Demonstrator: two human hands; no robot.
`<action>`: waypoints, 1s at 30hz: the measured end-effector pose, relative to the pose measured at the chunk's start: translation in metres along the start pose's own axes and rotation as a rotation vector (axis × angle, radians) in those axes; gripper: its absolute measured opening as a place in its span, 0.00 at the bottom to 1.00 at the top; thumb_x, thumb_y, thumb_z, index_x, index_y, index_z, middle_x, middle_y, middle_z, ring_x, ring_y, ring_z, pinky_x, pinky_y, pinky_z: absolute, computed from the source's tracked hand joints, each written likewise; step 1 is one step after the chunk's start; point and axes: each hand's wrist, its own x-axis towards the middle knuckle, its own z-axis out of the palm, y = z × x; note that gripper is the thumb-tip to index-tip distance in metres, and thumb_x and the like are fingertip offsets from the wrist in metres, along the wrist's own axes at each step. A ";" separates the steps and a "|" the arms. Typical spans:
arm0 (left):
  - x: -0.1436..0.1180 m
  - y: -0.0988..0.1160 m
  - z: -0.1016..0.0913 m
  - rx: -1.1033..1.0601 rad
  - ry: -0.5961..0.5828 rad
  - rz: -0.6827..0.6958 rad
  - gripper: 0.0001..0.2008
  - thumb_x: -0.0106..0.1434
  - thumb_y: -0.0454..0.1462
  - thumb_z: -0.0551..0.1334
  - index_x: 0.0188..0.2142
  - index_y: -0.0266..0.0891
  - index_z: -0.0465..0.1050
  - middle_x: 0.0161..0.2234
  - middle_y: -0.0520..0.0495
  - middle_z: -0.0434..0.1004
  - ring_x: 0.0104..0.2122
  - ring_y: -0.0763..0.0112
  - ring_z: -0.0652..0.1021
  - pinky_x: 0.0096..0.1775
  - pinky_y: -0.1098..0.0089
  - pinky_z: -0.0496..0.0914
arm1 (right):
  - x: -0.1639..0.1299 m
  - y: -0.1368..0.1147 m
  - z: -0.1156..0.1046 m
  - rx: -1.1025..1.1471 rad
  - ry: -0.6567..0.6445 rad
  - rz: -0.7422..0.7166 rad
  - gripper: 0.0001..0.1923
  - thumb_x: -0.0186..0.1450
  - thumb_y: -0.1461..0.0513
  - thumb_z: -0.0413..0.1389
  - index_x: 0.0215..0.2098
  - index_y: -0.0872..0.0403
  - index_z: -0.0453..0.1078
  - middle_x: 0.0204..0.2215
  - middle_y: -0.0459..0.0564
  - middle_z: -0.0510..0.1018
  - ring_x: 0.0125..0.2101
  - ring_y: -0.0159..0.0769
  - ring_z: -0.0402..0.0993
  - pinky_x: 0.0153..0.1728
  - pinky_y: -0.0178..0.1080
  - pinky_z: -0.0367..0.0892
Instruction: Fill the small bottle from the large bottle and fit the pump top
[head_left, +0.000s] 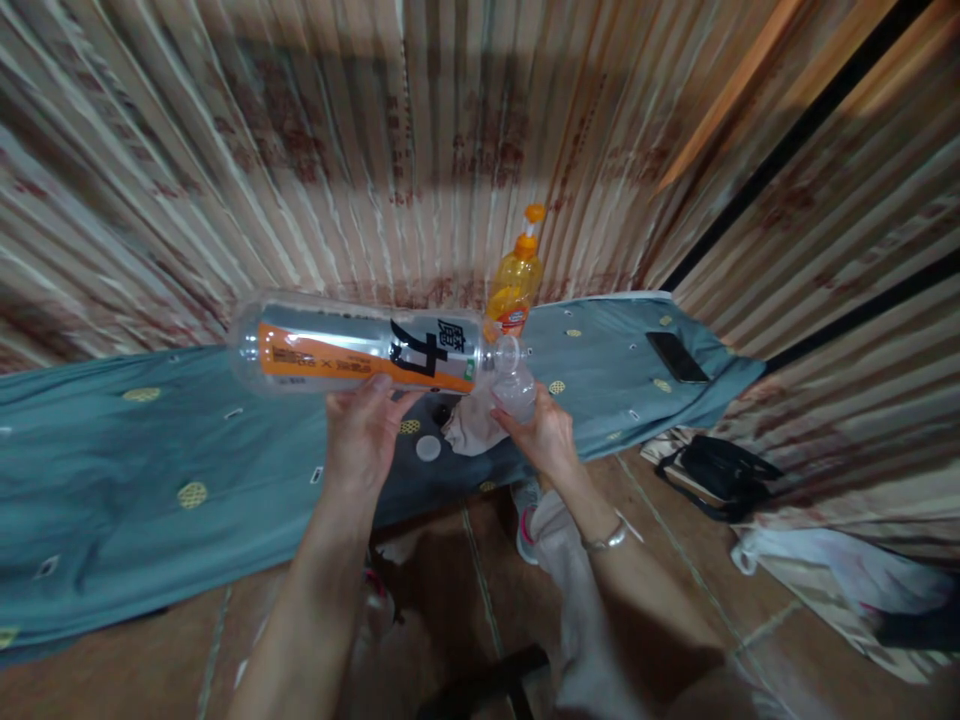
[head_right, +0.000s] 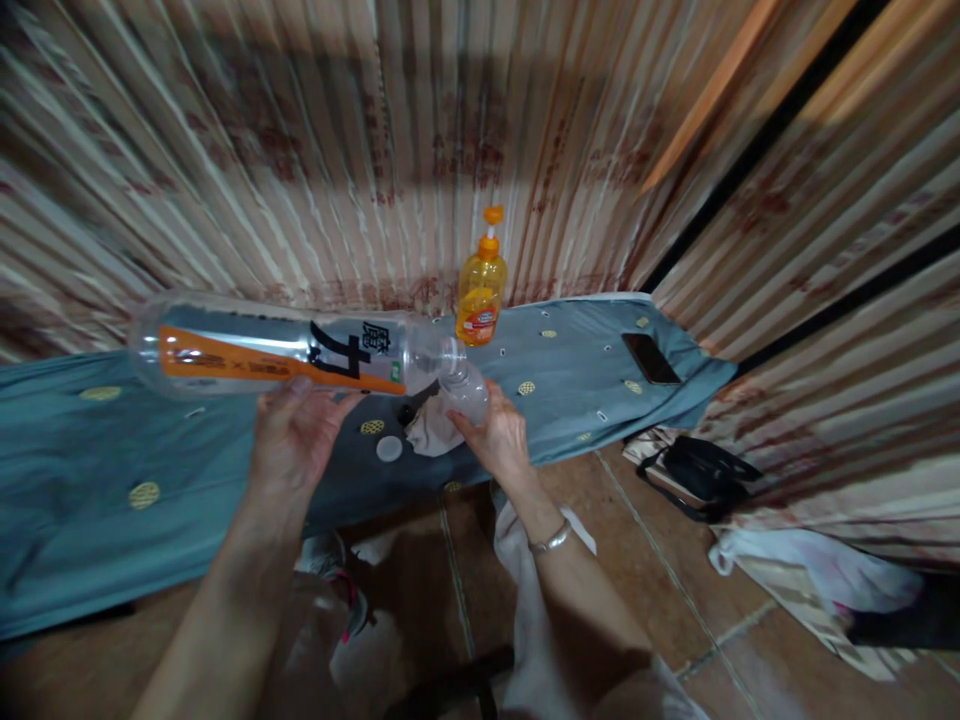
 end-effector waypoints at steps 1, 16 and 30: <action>0.000 0.000 -0.001 0.005 -0.003 0.001 0.14 0.46 0.40 0.80 0.25 0.45 0.75 0.29 0.52 0.82 0.36 0.61 0.83 0.41 0.59 0.83 | 0.000 0.000 0.000 -0.002 0.006 -0.003 0.36 0.64 0.41 0.59 0.58 0.59 0.66 0.43 0.63 0.84 0.43 0.51 0.84 0.41 0.45 0.76; 0.003 0.004 -0.005 0.052 0.003 0.044 0.15 0.47 0.41 0.80 0.31 0.45 0.79 0.32 0.51 0.83 0.37 0.59 0.84 0.40 0.58 0.83 | 0.001 0.001 0.003 -0.011 0.014 -0.035 0.38 0.65 0.38 0.56 0.58 0.59 0.66 0.43 0.64 0.84 0.43 0.52 0.83 0.41 0.48 0.76; 0.003 0.007 -0.003 0.062 0.017 0.047 0.15 0.47 0.40 0.78 0.31 0.46 0.76 0.33 0.50 0.82 0.37 0.56 0.83 0.40 0.54 0.83 | 0.001 0.001 0.004 -0.025 0.009 -0.039 0.38 0.65 0.37 0.54 0.58 0.58 0.66 0.44 0.64 0.83 0.44 0.52 0.82 0.43 0.47 0.75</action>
